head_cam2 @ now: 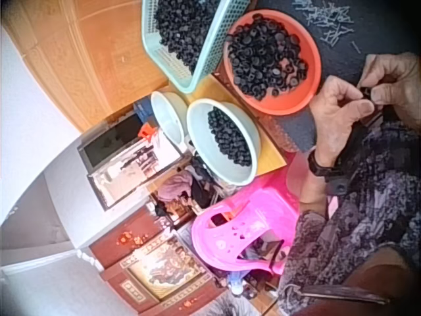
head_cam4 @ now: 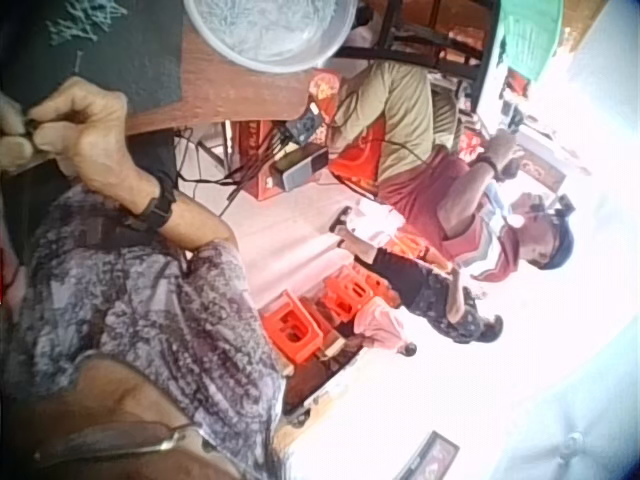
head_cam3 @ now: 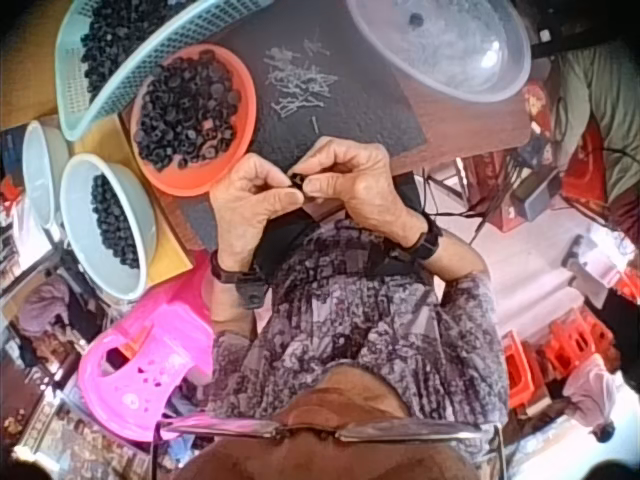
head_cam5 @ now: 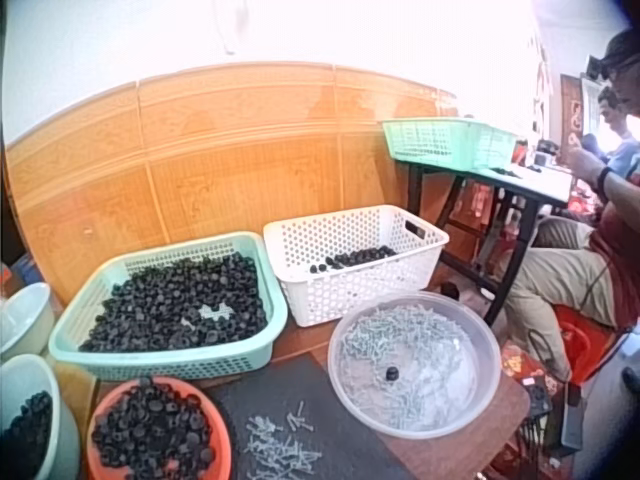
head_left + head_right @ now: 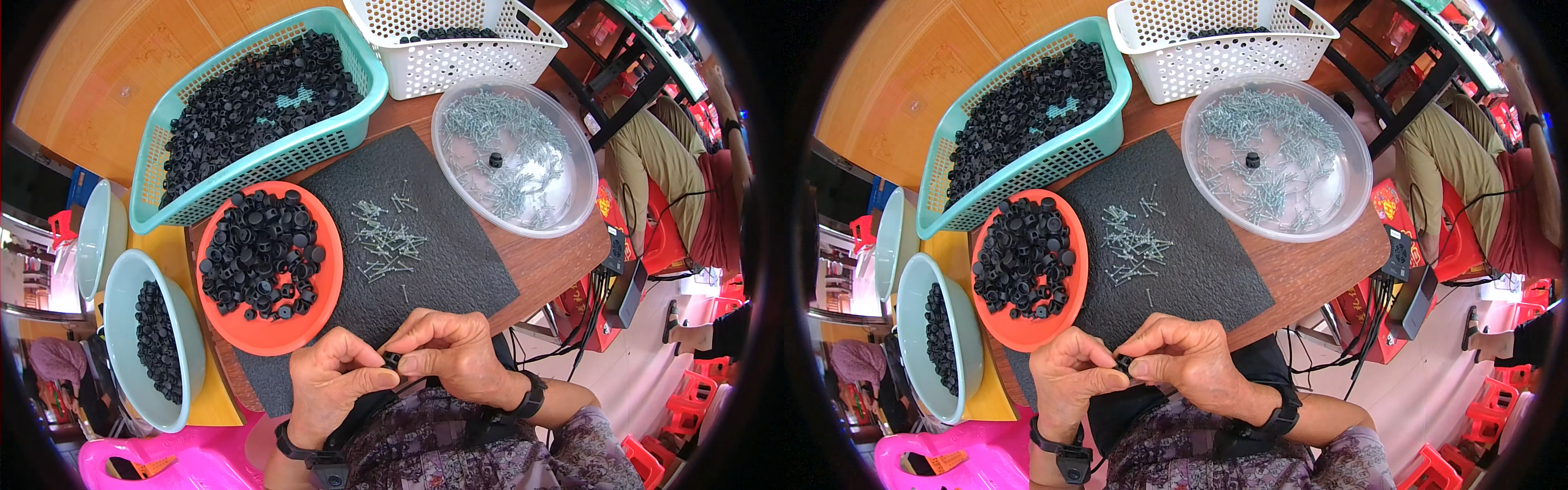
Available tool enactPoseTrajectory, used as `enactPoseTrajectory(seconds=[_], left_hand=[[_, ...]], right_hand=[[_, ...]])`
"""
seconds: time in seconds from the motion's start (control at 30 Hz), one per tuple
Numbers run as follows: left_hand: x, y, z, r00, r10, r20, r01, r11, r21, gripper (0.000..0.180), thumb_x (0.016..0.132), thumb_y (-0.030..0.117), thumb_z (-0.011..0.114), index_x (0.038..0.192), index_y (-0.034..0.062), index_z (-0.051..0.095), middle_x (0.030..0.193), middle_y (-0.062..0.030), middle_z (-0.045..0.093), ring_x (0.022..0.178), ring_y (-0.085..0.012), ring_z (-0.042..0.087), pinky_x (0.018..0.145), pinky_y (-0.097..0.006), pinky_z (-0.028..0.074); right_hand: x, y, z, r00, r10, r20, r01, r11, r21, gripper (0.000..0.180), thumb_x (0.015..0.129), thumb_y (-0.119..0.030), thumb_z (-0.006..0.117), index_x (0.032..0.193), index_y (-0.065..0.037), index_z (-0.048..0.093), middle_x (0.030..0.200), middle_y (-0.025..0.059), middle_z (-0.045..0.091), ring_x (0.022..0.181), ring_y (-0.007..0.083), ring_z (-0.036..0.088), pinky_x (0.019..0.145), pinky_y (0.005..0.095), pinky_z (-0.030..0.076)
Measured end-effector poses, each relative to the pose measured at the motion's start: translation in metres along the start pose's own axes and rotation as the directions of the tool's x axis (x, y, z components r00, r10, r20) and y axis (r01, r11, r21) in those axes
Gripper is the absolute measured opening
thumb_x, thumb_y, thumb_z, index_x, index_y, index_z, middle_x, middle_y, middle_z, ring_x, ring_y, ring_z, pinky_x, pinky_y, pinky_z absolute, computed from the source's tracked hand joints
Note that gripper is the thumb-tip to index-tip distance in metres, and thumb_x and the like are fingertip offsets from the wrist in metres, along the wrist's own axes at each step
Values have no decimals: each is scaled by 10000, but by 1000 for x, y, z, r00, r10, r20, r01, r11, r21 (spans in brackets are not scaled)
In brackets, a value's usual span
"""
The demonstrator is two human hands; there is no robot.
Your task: The recorder is assembling small black plastic components by inserting metal pins into them.
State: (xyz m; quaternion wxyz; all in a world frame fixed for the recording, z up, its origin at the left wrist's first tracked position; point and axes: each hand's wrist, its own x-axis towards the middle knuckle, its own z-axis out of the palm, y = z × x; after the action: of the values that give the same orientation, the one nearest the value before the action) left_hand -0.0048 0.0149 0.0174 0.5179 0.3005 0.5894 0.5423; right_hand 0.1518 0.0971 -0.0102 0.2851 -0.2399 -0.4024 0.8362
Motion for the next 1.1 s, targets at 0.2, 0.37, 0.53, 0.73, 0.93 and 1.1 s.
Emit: enactPoseTrajectory(seconds=[0.2,0.37,0.53,0.73,0.93,1.1], left_hand=[[1,-9,-2,984,177,6,-175,969,177,240,684,76,812,758,3,596,690,-31,631,612,-55,580,540,-181,473],[-1,-11,0,977,213,-22,-210,974,91,315,652,2,808,836,-7,553,745,-70,606,658,-84,572,559,-186,472],[1,-16,-1,947,323,3,-319,936,151,313,664,56,811,850,-9,567,722,-51,617,648,-72,578,566,-186,476],[1,-11,5,952,300,-59,-290,948,134,342,687,123,805,944,-14,627,717,-32,639,646,-62,596,575,-191,486],[0,-17,6,955,296,-35,-287,944,163,378,704,113,787,1026,-14,636,719,-25,632,650,-62,587,580,-194,483],[-2,-20,10,952,290,-96,-280,954,108,385,699,111,790,1031,-14,642,711,-31,628,645,-69,585,568,-201,475]], right_hand=[[0,-3,-1,988,-152,21,151,937,-315,172,752,90,668,911,27,672,876,79,628,753,98,593,640,219,489],[4,-3,0,952,-293,86,303,871,-386,173,734,85,682,893,18,671,865,87,634,751,111,605,619,228,490],[5,-4,0,950,-304,74,310,880,-361,182,725,81,690,893,14,671,864,92,636,757,123,613,619,231,494],[3,-5,1,950,-306,60,306,877,-371,188,733,65,693,912,14,669,879,93,634,756,124,612,630,232,496],[2,1,2,945,-323,54,324,897,-302,184,761,76,668,935,17,667,917,97,622,821,130,601,674,238,498],[-1,3,6,955,-295,-15,278,913,-297,189,773,74,660,947,1,678,934,94,614,846,128,589,684,233,497]])
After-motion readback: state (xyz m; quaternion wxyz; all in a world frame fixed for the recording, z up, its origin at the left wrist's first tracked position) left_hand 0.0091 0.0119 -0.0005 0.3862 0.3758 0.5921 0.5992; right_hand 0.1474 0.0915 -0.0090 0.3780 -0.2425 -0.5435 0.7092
